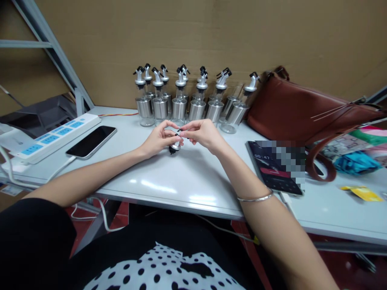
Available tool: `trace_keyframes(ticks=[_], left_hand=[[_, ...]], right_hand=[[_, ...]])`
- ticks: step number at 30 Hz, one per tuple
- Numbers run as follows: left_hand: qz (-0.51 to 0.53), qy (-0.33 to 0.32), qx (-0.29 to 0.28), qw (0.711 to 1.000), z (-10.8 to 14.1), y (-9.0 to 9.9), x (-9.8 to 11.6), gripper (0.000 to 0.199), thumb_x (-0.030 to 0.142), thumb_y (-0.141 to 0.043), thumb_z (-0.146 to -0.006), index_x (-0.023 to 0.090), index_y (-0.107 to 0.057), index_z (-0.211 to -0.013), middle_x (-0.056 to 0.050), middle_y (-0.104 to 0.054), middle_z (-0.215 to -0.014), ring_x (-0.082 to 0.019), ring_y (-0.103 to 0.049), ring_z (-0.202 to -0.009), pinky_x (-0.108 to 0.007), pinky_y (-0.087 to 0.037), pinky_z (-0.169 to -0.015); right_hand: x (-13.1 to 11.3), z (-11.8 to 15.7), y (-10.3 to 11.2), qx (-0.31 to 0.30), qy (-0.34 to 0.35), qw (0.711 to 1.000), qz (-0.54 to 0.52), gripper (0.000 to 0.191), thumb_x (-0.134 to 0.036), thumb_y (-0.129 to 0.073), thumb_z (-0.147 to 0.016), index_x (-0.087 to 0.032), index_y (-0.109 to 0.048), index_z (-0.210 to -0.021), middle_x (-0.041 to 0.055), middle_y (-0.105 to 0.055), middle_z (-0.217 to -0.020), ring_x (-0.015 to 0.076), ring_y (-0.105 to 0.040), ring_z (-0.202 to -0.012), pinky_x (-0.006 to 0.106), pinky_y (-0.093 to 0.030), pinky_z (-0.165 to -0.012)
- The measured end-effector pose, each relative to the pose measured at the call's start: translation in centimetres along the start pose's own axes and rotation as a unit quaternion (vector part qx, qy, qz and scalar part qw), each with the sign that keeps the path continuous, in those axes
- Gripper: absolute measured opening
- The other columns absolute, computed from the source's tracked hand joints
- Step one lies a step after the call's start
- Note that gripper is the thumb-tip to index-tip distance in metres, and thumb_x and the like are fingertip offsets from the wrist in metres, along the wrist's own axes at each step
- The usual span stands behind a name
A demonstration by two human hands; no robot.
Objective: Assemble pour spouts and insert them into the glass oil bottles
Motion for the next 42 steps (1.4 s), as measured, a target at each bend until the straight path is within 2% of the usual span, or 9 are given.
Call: trace_keyframes(ticks=[4,7,13,25,33,37,42], left_hand=[[0.009,-0.022,-0.003,1.000,0.0,0.0,0.4,0.034,0.028,-0.075,-0.071,0.017,-0.045,-0.085,-0.001,-0.070,-0.068,-0.014,-0.066,-0.063,-0.022,-0.045,-0.058],[0.015,-0.026,0.001,1.000,-0.1,0.1,0.6,0.036,0.032,-0.076,-0.070,0.017,-0.045,-0.081,-0.003,-0.070,-0.070,-0.014,-0.067,-0.064,-0.021,-0.046,-0.057],[0.027,-0.004,0.020,0.999,-0.1,0.6,0.6,0.044,0.031,-0.078,-0.067,0.018,-0.044,-0.091,0.000,-0.070,-0.068,-0.014,-0.067,-0.061,-0.022,-0.047,-0.056],[0.025,0.000,0.018,1.000,-0.2,0.6,0.5,0.044,0.031,-0.077,-0.067,0.018,-0.043,-0.091,-0.001,-0.070,-0.069,-0.015,-0.068,-0.064,-0.022,-0.048,-0.058],[0.032,-0.011,0.017,0.999,0.0,0.6,1.0,0.044,0.035,-0.078,-0.067,0.018,-0.040,-0.081,-0.001,-0.070,-0.069,-0.015,-0.068,-0.064,-0.021,-0.047,-0.055],[0.030,-0.005,0.047,0.998,0.1,1.3,1.2,0.042,0.034,-0.077,-0.067,0.018,-0.040,-0.077,-0.001,-0.069,-0.069,-0.015,-0.067,-0.062,-0.022,-0.047,-0.055],[0.033,-0.003,0.074,0.997,0.1,1.8,1.3,0.038,0.032,-0.076,-0.067,0.018,-0.042,-0.076,-0.001,-0.069,-0.068,-0.016,-0.068,-0.063,-0.022,-0.050,-0.054]], right_hand=[[-0.2,0.1,-0.3,-0.009,0.017,0.999,0.029,0.023,-0.029,-0.077,-0.059,-0.011,-0.073,-0.072,-0.0026,-0.055,-0.045,0.0050,-0.037,-0.040,0.022,-0.027,-0.040],[-0.3,0.1,-0.2,-0.002,0.027,1.000,0.015,0.024,-0.029,-0.077,-0.059,-0.011,-0.074,-0.075,-0.0018,-0.057,-0.048,0.0051,-0.037,-0.040,0.022,-0.029,-0.040],[-0.7,0.1,-0.2,0.021,0.049,0.998,-0.027,0.026,-0.031,-0.077,-0.059,-0.010,-0.073,-0.073,-0.0009,-0.058,-0.050,0.0063,-0.042,-0.042,0.022,-0.034,-0.041],[-1.0,0.0,0.1,0.066,0.067,0.994,-0.059,0.020,-0.026,-0.074,-0.059,-0.011,-0.072,-0.071,-0.0033,-0.056,-0.046,0.0055,-0.042,-0.041,0.022,-0.033,-0.043],[-1.0,0.2,-1.0,0.019,0.054,0.997,-0.061,0.022,-0.029,-0.074,-0.060,-0.010,-0.071,-0.071,-0.0002,-0.061,-0.050,0.0060,-0.043,-0.044,0.023,-0.034,-0.046],[-0.5,0.2,-1.3,-0.006,0.035,0.995,-0.092,0.027,-0.028,-0.076,-0.057,-0.010,-0.072,-0.078,0.0003,-0.065,-0.057,0.0065,-0.045,-0.048,0.025,-0.038,-0.051],[0.1,-0.1,-1.8,-0.030,0.029,0.990,-0.132,0.030,-0.029,-0.079,-0.057,-0.013,-0.071,-0.081,-0.0010,-0.064,-0.061,0.0062,-0.045,-0.051,0.025,-0.036,-0.053]])
Point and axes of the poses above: each hand's wrist, its own z-axis away from the middle knuckle, its own y-axis out of the back of the hand, x = y × z, the point moved 8 cm from there along -z, towards the middle knuckle
